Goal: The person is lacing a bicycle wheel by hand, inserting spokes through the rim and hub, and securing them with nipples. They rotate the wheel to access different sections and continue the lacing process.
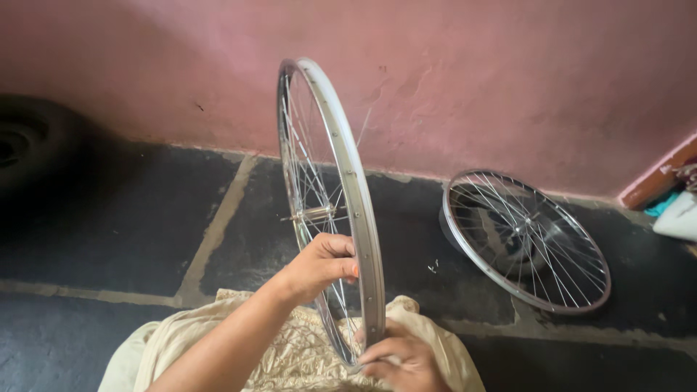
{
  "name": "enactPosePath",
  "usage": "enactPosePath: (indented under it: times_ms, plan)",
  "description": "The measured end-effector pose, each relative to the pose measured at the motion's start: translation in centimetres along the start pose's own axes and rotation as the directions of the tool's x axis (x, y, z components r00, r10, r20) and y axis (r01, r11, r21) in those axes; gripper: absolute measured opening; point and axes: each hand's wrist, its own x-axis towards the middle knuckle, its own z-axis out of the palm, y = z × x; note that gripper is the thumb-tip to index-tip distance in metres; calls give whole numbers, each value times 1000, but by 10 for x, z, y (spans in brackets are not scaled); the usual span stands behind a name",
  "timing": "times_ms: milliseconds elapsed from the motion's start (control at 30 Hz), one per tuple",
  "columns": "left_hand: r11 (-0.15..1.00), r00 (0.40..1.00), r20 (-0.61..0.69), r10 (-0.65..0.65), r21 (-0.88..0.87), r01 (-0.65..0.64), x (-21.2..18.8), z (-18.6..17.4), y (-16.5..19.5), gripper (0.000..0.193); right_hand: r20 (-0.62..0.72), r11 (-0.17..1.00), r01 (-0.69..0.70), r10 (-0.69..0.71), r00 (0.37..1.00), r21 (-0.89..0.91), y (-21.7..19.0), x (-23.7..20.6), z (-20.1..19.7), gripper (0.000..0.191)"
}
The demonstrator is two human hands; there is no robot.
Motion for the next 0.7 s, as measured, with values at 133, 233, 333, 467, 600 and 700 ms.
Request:
enactPosePath:
  times_ms: [133,233,333,467,600,700]
  plan:
    - [999,1000,2,17,49,-17,-1,-1,4,18,-448,985,-131,68,892,-112,-34,11,-20,17]
    - [998,997,45,59,-11,-59,-1,-1,2,16,-584,929,-186,-39,811,-320,-57,28,-19,18]
    - [996,995,36,88,6,-89,2,0,-1,17,-538,883,-101,-185,822,-458,-74,55,-1,20]
    - [997,997,13,74,32,-75,3,3,-2,19,-477,816,10,-347,807,-578,-92,86,19,21]
    - [995,995,-16,95,26,-95,1,5,-3,21,-321,614,53,-482,815,-788,-102,104,27,19]
    - [996,995,-39,87,28,-86,2,4,-4,20,-285,558,47,-491,823,-828,-104,111,33,22]
